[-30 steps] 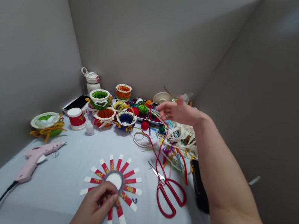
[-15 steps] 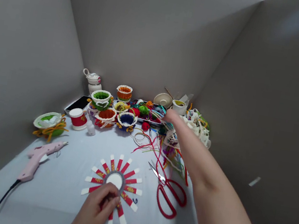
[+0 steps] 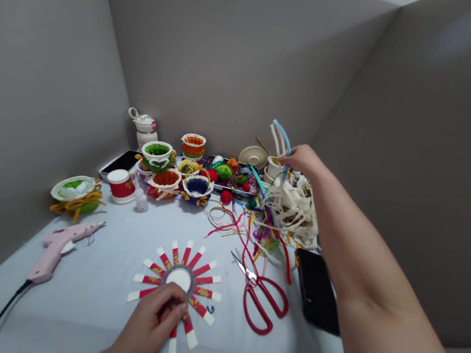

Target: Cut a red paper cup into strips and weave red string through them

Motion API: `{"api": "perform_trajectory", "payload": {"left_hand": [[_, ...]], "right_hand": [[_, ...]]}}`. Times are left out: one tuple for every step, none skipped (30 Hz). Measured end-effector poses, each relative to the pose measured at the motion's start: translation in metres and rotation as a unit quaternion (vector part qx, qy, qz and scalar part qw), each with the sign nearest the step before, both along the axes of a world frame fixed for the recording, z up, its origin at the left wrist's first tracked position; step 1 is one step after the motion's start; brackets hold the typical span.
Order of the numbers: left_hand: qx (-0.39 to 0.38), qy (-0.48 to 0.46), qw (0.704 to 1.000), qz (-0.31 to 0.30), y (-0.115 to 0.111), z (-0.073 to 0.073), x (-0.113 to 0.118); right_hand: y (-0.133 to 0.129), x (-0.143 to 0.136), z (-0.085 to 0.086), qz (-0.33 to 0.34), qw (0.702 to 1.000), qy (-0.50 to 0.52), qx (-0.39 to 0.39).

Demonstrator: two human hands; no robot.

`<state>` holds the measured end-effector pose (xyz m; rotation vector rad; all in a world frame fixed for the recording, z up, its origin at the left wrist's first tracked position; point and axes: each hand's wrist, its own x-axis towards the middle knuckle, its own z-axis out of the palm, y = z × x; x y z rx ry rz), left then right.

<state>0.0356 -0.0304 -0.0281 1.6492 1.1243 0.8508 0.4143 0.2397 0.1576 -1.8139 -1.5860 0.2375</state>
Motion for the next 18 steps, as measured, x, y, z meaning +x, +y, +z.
{"api": "perform_trajectory", "payload": {"left_hand": [[-0.002, -0.002, 1.0, 0.001, 0.0, 0.001, 0.0], [-0.003, -0.003, 1.0, 0.001, 0.0, 0.002, 0.0], [-0.005, -0.003, 1.0, 0.0, 0.0, 0.003, 0.0], [-0.008, -0.003, 1.0, -0.002, 0.0, 0.004, 0.0], [-0.012, -0.002, 1.0, -0.006, -0.001, 0.004, 0.0], [-0.018, 0.001, 1.0, -0.012, -0.002, 0.005, -0.001], [-0.025, 0.003, 1.0, -0.017, -0.003, 0.005, -0.001], [-0.031, 0.004, 0.999, -0.02, -0.003, 0.005, -0.002], [-0.034, 0.006, 0.999, -0.021, -0.004, 0.005, -0.002], [-0.032, 0.008, 0.999, -0.017, -0.005, 0.005, -0.003], [-0.026, 0.009, 1.0, -0.009, -0.005, 0.005, -0.004], [-0.016, 0.009, 1.0, 0.002, -0.005, 0.005, -0.004], [-0.007, 0.008, 1.0, 0.016, -0.004, 0.006, -0.006], [0.002, 0.009, 0.999, 0.03, -0.003, 0.008, -0.007], [0.01, 0.008, 0.999, 0.047, -0.001, 0.011, -0.01], [0.018, 0.007, 0.998, 0.063, 0.002, 0.016, -0.013], [0.027, 0.007, 0.997, 0.077, 0.006, 0.022, -0.016], [0.041, 0.007, 0.995, 0.091, 0.011, 0.03, -0.019]], "right_hand": [[-0.007, 0.001, 0.011, -0.022, 1.0, -0.003, 0.01], [-0.014, 0.0, 0.023, -0.04, 0.999, -0.005, 0.03], [-0.021, -0.001, 0.035, -0.053, 0.997, -0.006, 0.059], [-0.028, -0.003, 0.046, -0.063, 0.993, -0.006, 0.094], [-0.034, -0.005, 0.057, -0.073, 0.989, -0.007, 0.131], [-0.039, -0.008, 0.067, -0.082, 0.982, -0.008, 0.17], [-0.044, -0.01, 0.075, -0.093, 0.972, -0.011, 0.216], [-0.049, -0.012, 0.082, -0.102, 0.959, -0.017, 0.265], [-0.053, -0.014, 0.088, -0.11, 0.944, -0.027, 0.309], [-0.057, -0.015, 0.091, -0.113, 0.932, -0.039, 0.343], [-0.061, -0.017, 0.094, -0.111, 0.924, -0.054, 0.363], [-0.065, -0.019, 0.095, -0.107, 0.92, -0.07, 0.37], [-0.069, -0.021, 0.096, -0.105, 0.92, -0.082, 0.369], [-0.074, -0.024, 0.096, -0.104, 0.92, -0.086, 0.369], [-0.078, -0.027, 0.097, -0.103, 0.921, -0.079, 0.368], [-0.084, -0.031, 0.096, -0.097, 0.926, -0.061, 0.36], [-0.089, -0.035, 0.096, -0.084, 0.936, -0.034, 0.34], [-0.094, -0.04, 0.094, -0.062, 0.95, 0.001, 0.306]]}}
